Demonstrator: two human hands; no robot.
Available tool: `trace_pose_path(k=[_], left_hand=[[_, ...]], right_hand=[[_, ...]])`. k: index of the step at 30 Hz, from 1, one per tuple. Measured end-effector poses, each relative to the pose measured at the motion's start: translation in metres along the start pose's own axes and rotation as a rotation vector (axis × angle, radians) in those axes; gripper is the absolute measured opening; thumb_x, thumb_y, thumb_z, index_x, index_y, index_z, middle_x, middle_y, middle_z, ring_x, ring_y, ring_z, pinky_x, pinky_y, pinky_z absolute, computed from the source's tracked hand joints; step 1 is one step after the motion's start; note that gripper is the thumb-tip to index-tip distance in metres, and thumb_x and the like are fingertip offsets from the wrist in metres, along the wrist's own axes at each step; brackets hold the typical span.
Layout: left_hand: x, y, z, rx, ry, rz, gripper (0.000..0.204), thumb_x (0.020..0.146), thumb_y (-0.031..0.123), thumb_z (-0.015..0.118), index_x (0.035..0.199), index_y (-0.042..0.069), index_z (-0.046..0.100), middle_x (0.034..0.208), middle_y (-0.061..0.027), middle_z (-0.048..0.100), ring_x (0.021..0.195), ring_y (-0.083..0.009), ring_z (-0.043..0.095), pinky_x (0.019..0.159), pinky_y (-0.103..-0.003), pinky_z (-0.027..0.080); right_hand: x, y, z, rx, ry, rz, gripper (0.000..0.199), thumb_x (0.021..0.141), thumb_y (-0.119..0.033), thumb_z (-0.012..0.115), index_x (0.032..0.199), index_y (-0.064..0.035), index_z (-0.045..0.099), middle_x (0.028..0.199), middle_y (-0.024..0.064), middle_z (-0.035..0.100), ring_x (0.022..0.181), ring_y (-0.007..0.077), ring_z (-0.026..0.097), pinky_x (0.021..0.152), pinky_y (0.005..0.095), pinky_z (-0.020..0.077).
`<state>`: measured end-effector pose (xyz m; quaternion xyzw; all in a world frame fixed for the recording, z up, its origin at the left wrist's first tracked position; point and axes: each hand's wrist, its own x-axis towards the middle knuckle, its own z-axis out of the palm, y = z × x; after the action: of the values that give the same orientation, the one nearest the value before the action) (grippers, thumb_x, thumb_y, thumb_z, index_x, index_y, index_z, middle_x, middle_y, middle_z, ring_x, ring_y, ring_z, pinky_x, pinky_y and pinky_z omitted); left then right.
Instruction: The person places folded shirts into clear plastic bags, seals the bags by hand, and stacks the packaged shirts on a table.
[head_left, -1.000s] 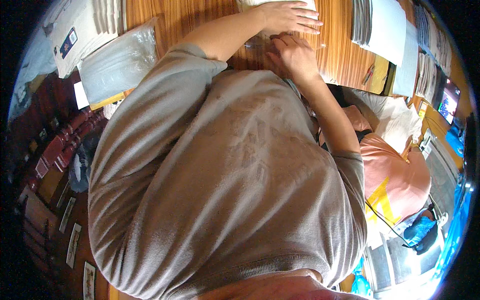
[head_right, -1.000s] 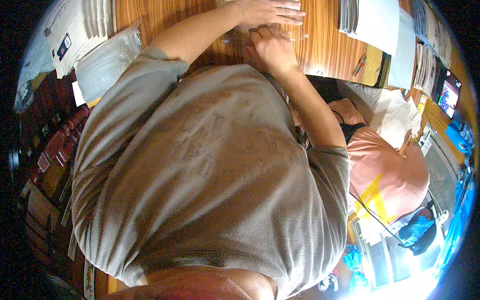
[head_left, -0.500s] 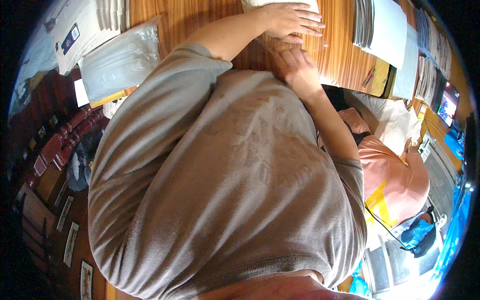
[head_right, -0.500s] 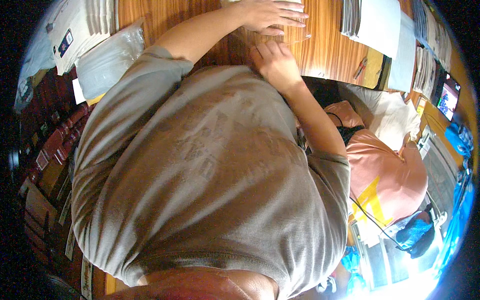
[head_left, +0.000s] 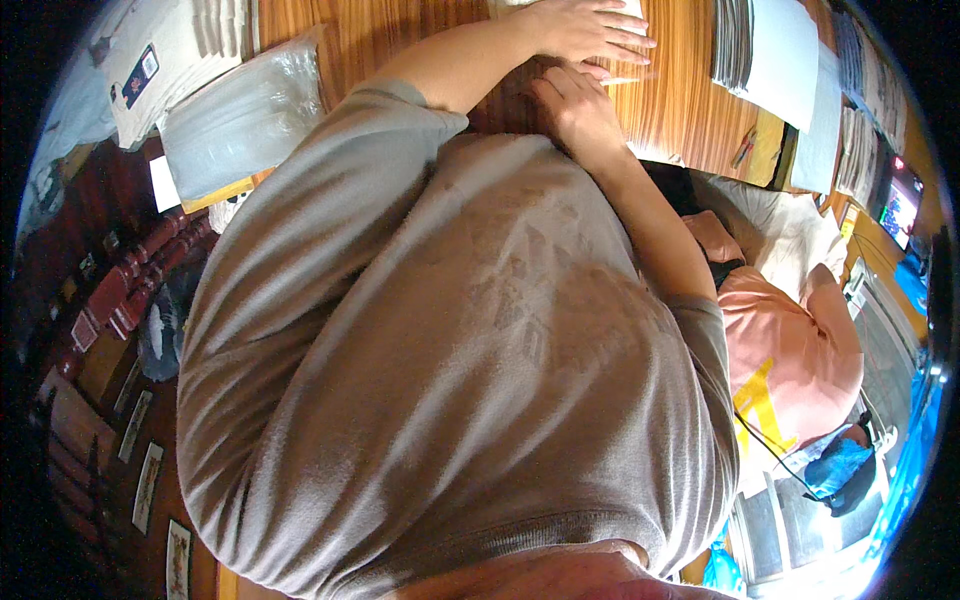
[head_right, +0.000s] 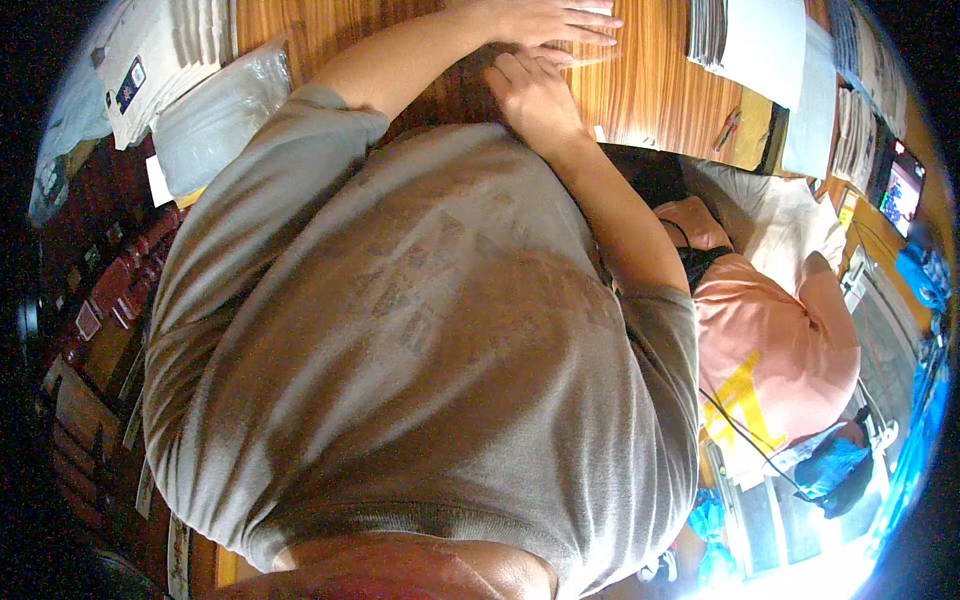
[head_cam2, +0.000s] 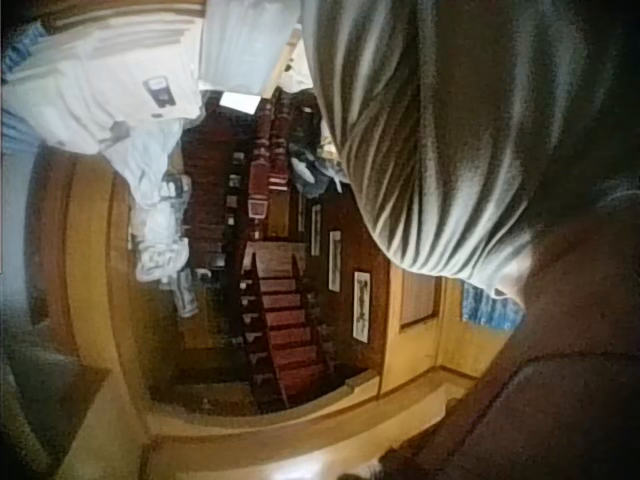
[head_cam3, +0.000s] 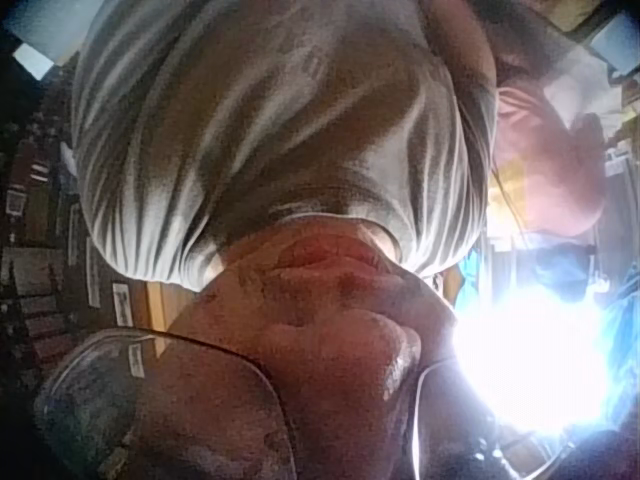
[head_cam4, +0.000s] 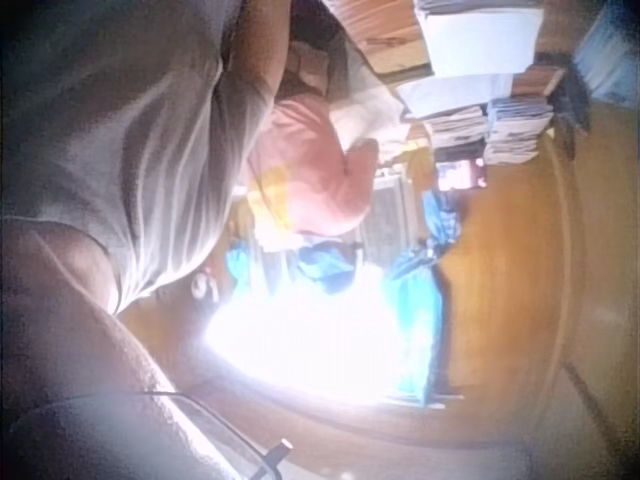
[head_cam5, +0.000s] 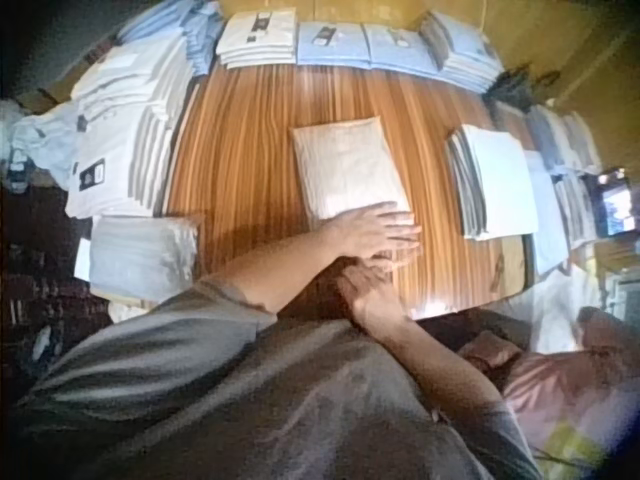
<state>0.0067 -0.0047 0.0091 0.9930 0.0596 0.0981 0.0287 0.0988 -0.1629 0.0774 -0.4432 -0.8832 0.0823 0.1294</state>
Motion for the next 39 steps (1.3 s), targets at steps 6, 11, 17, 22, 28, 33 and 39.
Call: trace_pose_path(k=[6,11,17,22,28,33,39], left_hand=[[-0.006,0.002,-0.018,-0.018,-0.022,0.001,0.066,0.105,0.058,0.046,0.164,0.028,0.039,0.174,0.0015,0.031,0.162,-0.0225,0.021,0.132,-0.050,0.010],[-0.005,0.006,-0.016,-0.003,-0.064,-0.039,0.064,0.106,0.056,0.044,0.164,0.027,0.039,0.175,0.0015,0.028,0.163,-0.0211,0.019,0.133,-0.048,0.008],[0.003,0.006,-0.021,0.009,-0.164,-0.015,0.065,0.107,0.058,0.041,0.165,0.028,0.035,0.177,0.0026,0.023,0.164,-0.0196,0.014,0.134,-0.047,0.004],[0.007,0.010,-0.031,0.020,-0.177,-0.037,0.066,0.108,0.059,0.039,0.166,0.028,0.034,0.177,0.0015,0.020,0.164,-0.0207,0.014,0.133,-0.048,0.004],[0.000,0.011,-0.041,-0.072,0.046,-0.096,0.053,0.110,0.049,0.046,0.153,0.019,0.053,0.172,-0.0097,0.032,0.161,-0.0259,0.022,0.132,-0.051,0.014],[-0.050,0.040,-0.091,-0.626,0.183,-0.486,0.039,0.103,0.041,0.062,0.129,0.014,0.071,0.159,-0.0199,0.049,0.149,-0.0340,0.042,0.125,-0.053,0.030],[-0.147,0.156,-0.065,-0.739,0.290,-1.161,0.023,0.091,0.030,0.083,0.106,0.013,0.084,0.090,-0.0096,0.078,0.072,-0.0191,0.073,0.070,-0.033,0.059]], right_hand=[[-0.008,-0.009,0.000,-0.051,0.050,-0.073,0.024,0.086,-0.013,0.065,0.108,-0.0061,0.071,0.112,0.0109,0.066,0.110,0.0306,0.066,0.096,0.0451,0.0543],[-0.015,-0.008,-0.015,0.052,-0.080,-0.101,0.019,0.088,-0.016,0.066,0.104,-0.0089,0.072,0.109,0.0092,0.066,0.108,0.0287,0.067,0.096,0.0426,0.0550],[-0.004,-0.007,-0.013,0.312,0.081,0.093,0.014,0.092,-0.014,0.073,0.105,-0.0086,0.072,0.108,0.0118,0.068,0.103,0.0339,0.069,0.090,0.0450,0.0572],[-0.008,0.001,0.007,0.412,-0.002,0.148,0.019,0.089,-0.011,0.079,0.106,-0.0062,0.073,0.104,0.0124,0.070,0.095,0.0356,0.070,0.082,0.0443,0.0580],[-0.018,0.001,0.020,0.522,0.033,0.129,0.026,0.085,-0.012,0.084,0.108,-0.0082,0.075,0.103,0.0097,0.070,0.097,0.0319,0.070,0.085,0.0416,0.0584],[-0.021,0.001,0.025,0.527,0.091,0.142,0.029,0.082,-0.020,0.086,0.107,-0.0119,0.074,0.104,0.0089,0.070,0.100,0.0334,0.070,0.086,0.0432,0.0583],[-0.022,0.002,0.024,0.568,0.055,0.214,0.034,0.081,-0.019,0.088,0.111,-0.0109,0.074,0.103,0.0098,0.071,0.099,0.0333,0.070,0.085,0.0426,0.0585]])
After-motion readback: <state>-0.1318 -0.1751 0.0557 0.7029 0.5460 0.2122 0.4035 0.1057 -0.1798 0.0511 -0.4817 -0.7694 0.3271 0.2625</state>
